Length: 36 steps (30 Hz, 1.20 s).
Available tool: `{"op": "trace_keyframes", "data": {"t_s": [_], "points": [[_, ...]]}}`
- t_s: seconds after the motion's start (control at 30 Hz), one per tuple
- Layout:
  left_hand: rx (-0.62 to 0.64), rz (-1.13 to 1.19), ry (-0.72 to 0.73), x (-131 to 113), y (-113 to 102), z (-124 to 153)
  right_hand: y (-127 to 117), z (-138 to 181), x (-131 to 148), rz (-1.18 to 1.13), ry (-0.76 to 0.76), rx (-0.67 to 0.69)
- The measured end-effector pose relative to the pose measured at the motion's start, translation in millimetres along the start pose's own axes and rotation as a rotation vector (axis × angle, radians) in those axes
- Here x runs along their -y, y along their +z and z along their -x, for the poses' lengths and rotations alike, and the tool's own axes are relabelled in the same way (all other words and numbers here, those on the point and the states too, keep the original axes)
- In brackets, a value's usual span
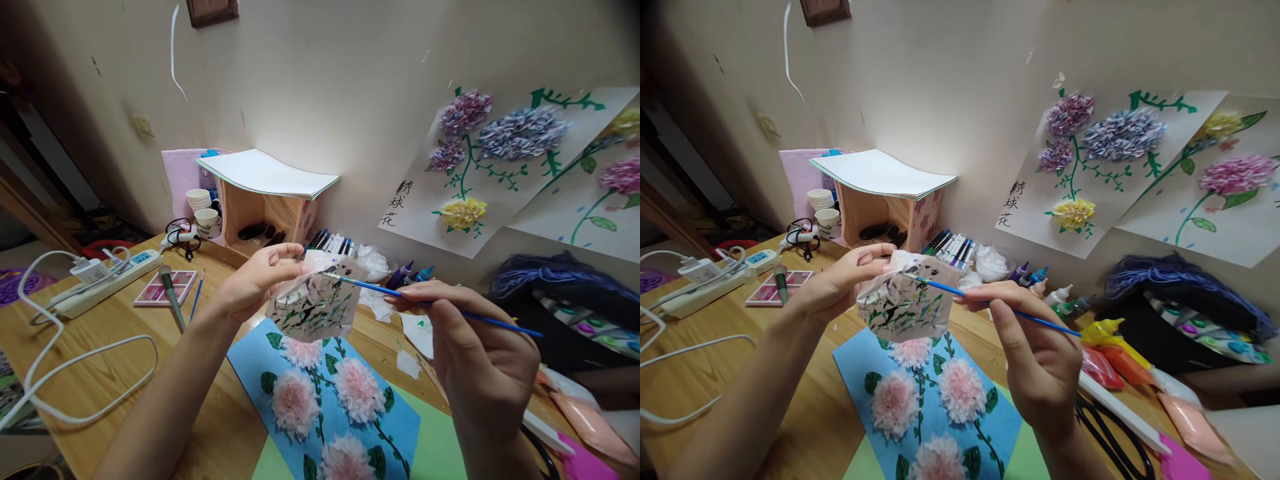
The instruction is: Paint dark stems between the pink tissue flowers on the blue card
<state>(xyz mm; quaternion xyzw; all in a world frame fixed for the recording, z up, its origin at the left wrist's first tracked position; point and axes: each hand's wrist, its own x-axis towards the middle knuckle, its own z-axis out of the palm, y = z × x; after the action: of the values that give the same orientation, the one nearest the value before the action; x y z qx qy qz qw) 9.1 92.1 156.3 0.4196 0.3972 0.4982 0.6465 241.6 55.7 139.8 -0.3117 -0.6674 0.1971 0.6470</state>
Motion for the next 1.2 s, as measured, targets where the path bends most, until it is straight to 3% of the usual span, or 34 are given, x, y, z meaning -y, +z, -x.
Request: {"op": "trace_keyframes", "data": {"t_s": [0.1,0.23,0.47,0.77,1.1,1.2], "points": [[-0.008,-0.021,0.018,-0.1,-0.8,-0.1,1.0,0.5,-2.3,0.016,0.065,-0.07],[0.084,-0.034,0.052,-2.7,1.6,1.4,2.1,-0.5,-5.4,0.071,0.064,-0.123],[0.192,-0.096,0.163,-7.6,6.1,12.9,4.3,-2.0,1.8,0.205,-0.039,-0.079],[0.141,-0.096,0.177,-6.6,7.6,12.1,-0.4,0.7,0.0,0.379,-0.126,-0.124],[0.158,-0.159,0.168,-6.2,8.5,12.1,1.3,-4.3,-2.3,0.25,0.068,-0.256],[0.152,-0.177,0.166,-4.8,9.8,12.5,-0.2,-4.8,-0.4,0.302,0.029,-0.247]]}}
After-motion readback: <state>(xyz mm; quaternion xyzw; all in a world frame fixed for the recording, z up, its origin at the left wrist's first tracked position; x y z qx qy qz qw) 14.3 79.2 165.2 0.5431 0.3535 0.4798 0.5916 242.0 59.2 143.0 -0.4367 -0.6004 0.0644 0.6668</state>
